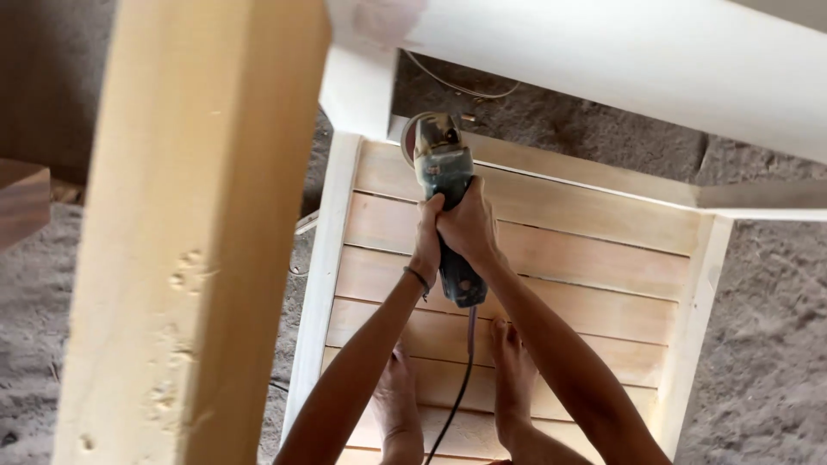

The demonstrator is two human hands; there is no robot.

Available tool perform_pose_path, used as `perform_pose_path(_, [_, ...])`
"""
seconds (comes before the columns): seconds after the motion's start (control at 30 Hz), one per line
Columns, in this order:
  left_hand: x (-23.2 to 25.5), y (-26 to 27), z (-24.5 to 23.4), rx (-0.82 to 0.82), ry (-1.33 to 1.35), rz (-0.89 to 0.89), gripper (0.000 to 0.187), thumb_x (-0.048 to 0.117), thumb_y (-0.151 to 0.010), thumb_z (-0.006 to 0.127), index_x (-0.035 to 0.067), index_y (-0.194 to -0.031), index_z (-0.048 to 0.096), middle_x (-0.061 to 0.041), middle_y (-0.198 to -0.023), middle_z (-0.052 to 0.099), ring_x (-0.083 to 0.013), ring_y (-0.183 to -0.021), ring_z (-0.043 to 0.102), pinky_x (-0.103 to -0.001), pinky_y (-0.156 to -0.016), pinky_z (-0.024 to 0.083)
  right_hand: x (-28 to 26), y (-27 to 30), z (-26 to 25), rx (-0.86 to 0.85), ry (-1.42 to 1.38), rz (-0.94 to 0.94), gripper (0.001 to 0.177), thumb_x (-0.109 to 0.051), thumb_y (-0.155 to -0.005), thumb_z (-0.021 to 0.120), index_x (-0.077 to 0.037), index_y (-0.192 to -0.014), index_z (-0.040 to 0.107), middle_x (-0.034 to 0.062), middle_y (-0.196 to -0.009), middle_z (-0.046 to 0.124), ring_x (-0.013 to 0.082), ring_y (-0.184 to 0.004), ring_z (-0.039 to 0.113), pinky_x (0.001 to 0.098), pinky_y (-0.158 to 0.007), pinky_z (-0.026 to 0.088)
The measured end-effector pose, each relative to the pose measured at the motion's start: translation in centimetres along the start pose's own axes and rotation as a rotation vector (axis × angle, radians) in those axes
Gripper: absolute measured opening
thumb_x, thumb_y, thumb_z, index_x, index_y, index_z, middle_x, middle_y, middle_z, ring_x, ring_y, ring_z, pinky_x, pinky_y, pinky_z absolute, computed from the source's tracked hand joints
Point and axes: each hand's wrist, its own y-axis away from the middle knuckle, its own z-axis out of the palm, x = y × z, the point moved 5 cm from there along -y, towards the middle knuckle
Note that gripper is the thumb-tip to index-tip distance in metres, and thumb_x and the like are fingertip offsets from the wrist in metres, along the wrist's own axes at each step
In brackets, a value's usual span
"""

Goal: The person sands the surfaces and edges of a wooden chair frame using an angle grinder with a sanding disc.

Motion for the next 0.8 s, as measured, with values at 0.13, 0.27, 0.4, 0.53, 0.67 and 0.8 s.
perform_pose_path(0.13, [-4.7,-0.5,2.8,-0.098,-0.025,-0.054,0.085,0.067,-0.088,0.057,0.002,-0.143,0.053,-0.012,-0.132,0.062,-0.0231,-0.120,0.058,-0.034,-0.103,0.046,4.9,0.8,-2.8,0.023,0.053,0.109,0.053,-0.027,-0.082,0.075,0.003,-0.116,0.048,0.0266,-0.093,0.073,0.0452,-0.079,0.072,0.0538,-0.064,0.057])
perform_pose_path(0.27, [-7.6,-0.6,7.3,-0.205,-0.126,-0.128,0.088,0.070,-0.087,0.055,0.010,-0.151,0.043,-0.006,-0.140,0.057,-0.0205,-0.127,0.054,-0.034,-0.108,0.041,7.4,1.5,-7.7,0.079,0.043,0.156,0.058,-0.031,-0.081,0.078,0.003,-0.117,0.047,0.0273,-0.096,0.071,0.0447,-0.082,0.071,0.0528,-0.066,0.058])
perform_pose_path(0.4, [-9.3,-1.0,10.9,-0.295,-0.233,-0.128,0.090,0.072,-0.089,0.054,0.007,-0.151,0.046,-0.012,-0.136,0.059,-0.0233,-0.125,0.055,-0.035,-0.107,0.042,10.1,2.3,-11.1,0.068,-0.048,0.326,0.060,-0.032,-0.079,0.076,0.003,-0.118,0.045,0.0258,-0.096,0.072,0.0412,-0.081,0.075,0.0494,-0.066,0.061])
perform_pose_path(0.53, [-12.2,-1.2,13.8,-0.315,-0.262,-0.250,0.088,0.073,-0.087,0.052,0.008,-0.147,0.049,-0.011,-0.131,0.062,-0.0230,-0.120,0.060,-0.036,-0.102,0.047,12.7,2.4,-14.4,0.079,-0.050,0.370,0.062,-0.034,-0.080,0.078,0.003,-0.118,0.045,0.0270,-0.099,0.071,0.0414,-0.084,0.075,0.0502,-0.066,0.060])
perform_pose_path(0.67, [-14.9,-2.6,17.4,-0.367,-0.290,-0.218,0.086,0.073,-0.091,0.055,0.003,-0.142,0.053,-0.012,-0.126,0.063,-0.0233,-0.115,0.061,-0.037,-0.100,0.048,15.5,2.3,-18.0,0.128,-0.128,0.447,0.066,-0.034,-0.078,0.079,0.004,-0.119,0.044,0.0278,-0.100,0.071,0.0424,-0.085,0.074,0.0510,-0.067,0.061])
perform_pose_path(0.8, [-17.1,-2.7,21.3,-0.354,-0.357,-0.257,0.083,0.072,-0.088,0.057,0.007,-0.141,0.053,-0.010,-0.126,0.062,-0.0215,-0.115,0.062,-0.037,-0.101,0.048,18.6,2.2,-21.6,0.206,-0.171,0.438,0.065,-0.033,-0.078,0.079,0.005,-0.118,0.045,0.0292,-0.101,0.070,0.0431,-0.086,0.074,0.0515,-0.067,0.061])
